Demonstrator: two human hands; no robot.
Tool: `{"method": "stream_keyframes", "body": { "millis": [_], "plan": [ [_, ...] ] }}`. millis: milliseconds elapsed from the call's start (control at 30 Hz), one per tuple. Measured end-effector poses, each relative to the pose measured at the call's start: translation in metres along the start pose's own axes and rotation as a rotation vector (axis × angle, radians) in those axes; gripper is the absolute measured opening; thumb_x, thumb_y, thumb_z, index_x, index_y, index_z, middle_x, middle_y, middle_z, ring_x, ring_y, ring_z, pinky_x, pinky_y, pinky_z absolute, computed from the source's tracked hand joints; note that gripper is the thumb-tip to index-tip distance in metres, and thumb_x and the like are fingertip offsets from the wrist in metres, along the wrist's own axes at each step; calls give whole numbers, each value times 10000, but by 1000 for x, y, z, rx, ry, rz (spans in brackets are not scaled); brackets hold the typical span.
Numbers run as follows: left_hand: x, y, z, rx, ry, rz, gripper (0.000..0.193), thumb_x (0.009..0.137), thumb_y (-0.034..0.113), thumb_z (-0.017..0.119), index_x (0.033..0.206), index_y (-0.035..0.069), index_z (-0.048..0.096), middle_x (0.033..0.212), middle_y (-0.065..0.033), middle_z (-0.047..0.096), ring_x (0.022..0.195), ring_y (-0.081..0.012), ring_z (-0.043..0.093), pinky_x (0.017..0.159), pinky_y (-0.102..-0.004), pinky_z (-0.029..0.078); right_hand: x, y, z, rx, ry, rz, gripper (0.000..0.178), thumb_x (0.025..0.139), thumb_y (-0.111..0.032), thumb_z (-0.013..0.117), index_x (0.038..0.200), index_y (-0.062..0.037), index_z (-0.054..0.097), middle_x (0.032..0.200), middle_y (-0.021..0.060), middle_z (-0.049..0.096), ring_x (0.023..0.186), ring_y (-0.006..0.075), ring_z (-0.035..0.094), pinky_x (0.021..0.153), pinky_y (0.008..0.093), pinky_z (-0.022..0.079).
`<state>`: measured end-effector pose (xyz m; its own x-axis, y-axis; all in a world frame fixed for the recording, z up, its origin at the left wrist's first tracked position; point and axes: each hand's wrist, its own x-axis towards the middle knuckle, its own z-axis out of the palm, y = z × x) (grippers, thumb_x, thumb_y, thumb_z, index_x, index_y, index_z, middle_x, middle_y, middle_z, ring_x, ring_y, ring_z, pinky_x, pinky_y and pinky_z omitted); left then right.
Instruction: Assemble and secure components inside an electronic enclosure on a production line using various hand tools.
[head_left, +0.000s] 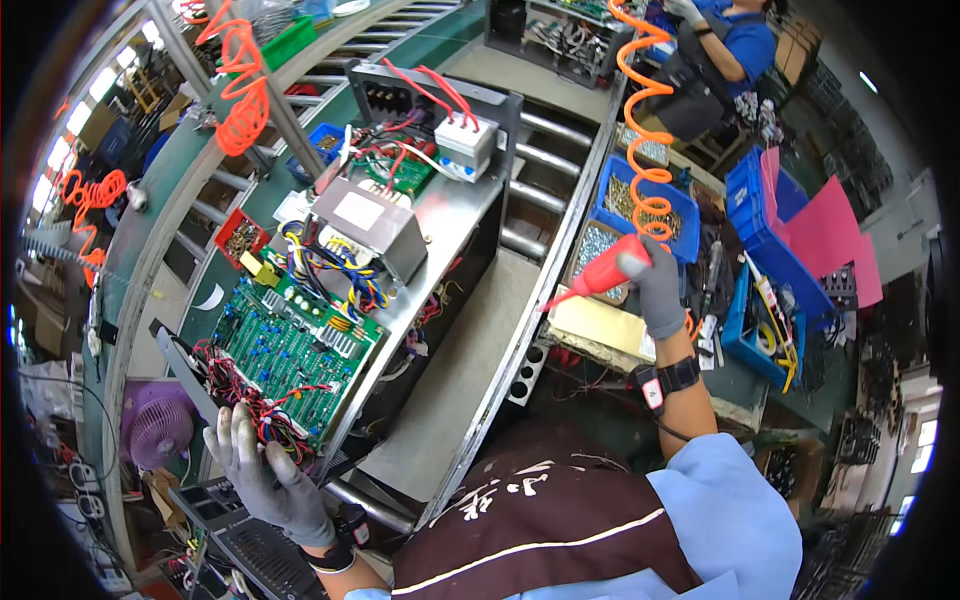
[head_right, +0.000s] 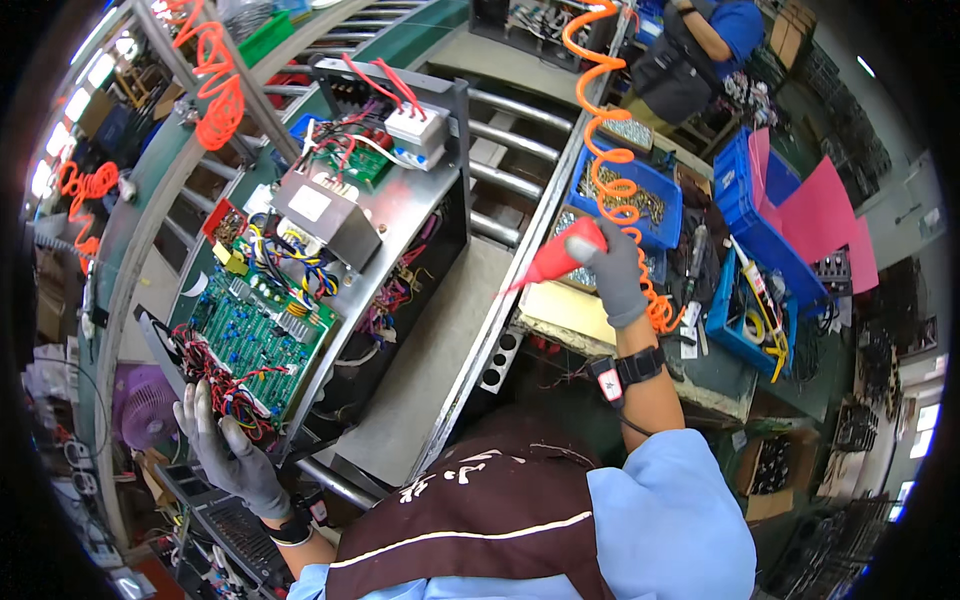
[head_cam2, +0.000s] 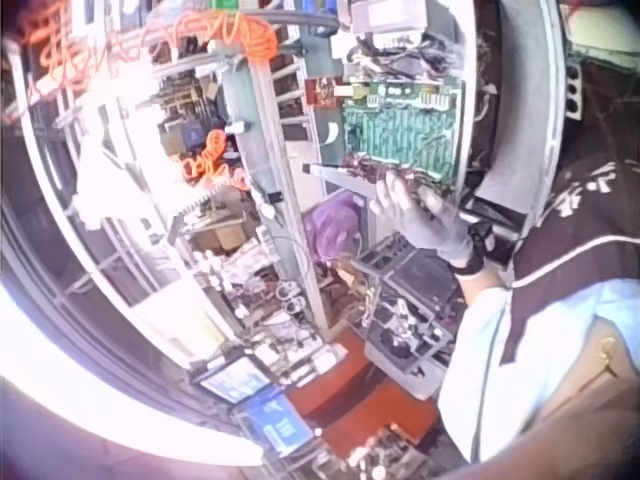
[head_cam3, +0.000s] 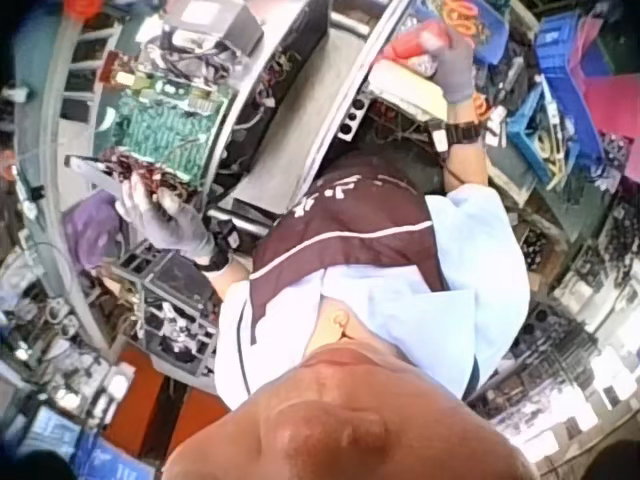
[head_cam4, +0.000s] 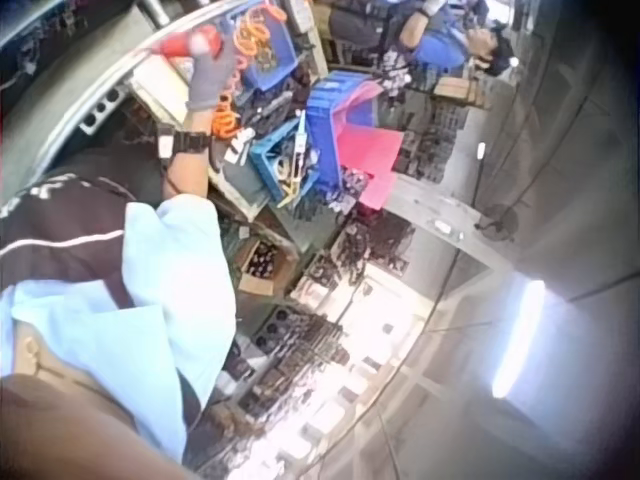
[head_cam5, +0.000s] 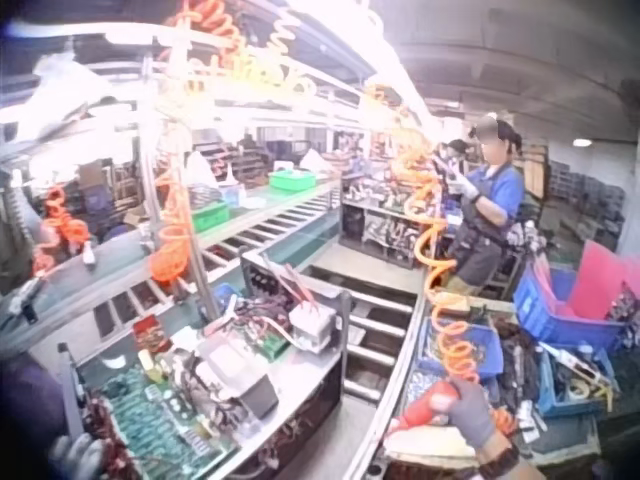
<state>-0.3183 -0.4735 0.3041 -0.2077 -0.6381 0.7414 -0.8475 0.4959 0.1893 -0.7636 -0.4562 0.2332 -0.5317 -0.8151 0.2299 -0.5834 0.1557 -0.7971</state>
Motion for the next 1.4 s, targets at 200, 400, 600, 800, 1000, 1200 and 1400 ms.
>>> {"method": "stream_keyframes", "body": {
  "millis": [200,400,600,800,1000,1200,1400],
  "plan": [
    [-7,6,16,12,89,14,285,954,72,416,1147,-85,554,1140,-157,619,1127,-345,542,1034,-495,346,0,38,50,-33,-79,37,448,708,-431,726,807,-13,598,711,92,583,654,177,543,623,327,447],
    [-19,1,19,6,168,-40,301,966,47,393,1198,-93,521,1171,-185,593,1080,-264,571,969,-362,433,-14,88,94,425,0,181,388,783,-381,685,824,-5,598,676,16,550,609,137,503,580,281,435],
    [-18,0,25,0,223,-68,309,974,81,379,1160,-117,527,1108,-195,611,1000,-263,596,931,-352,457,-39,85,122,459,12,122,435,773,-423,710,864,-15,589,682,28,571,610,71,551,507,202,444],
    [-23,6,31,-21,236,-57,298,972,81,396,1161,-112,523,1107,-213,602,994,-259,589,936,-346,453,-71,49,156,1037,-38,436,416,810,-341,687,993,15,572,847,71,597,715,110,596,561,227,497],
    [-24,4,30,6,246,-21,303,967,114,432,1171,-93,519,1067,-205,601,965,-263,597,914,-356,467,-89,8,171,1213,194,322,364,789,-333,730,902,-23,577,761,39,593,610,76,583,543,209,490],
    [-25,3,34,-77,281,27,285,960,107,458,1141,-99,537,1045,-199,604,944,-253,599,894,-343,482,-99,-13,189,1339,342,230,301,790,-297,745,825,-44,585,706,-4,563,616,57,537,566,212,463],
    [-24,2,33,-113,301,14,277,956,100,470,1128,-104,541,1039,-192,609,947,-244,593,898,-339,475,-95,-15,205,1172,433,116,300,764,-287,767,747,-63,568,655,-12,499,615,71,452,567,235,412]
  ]
}}
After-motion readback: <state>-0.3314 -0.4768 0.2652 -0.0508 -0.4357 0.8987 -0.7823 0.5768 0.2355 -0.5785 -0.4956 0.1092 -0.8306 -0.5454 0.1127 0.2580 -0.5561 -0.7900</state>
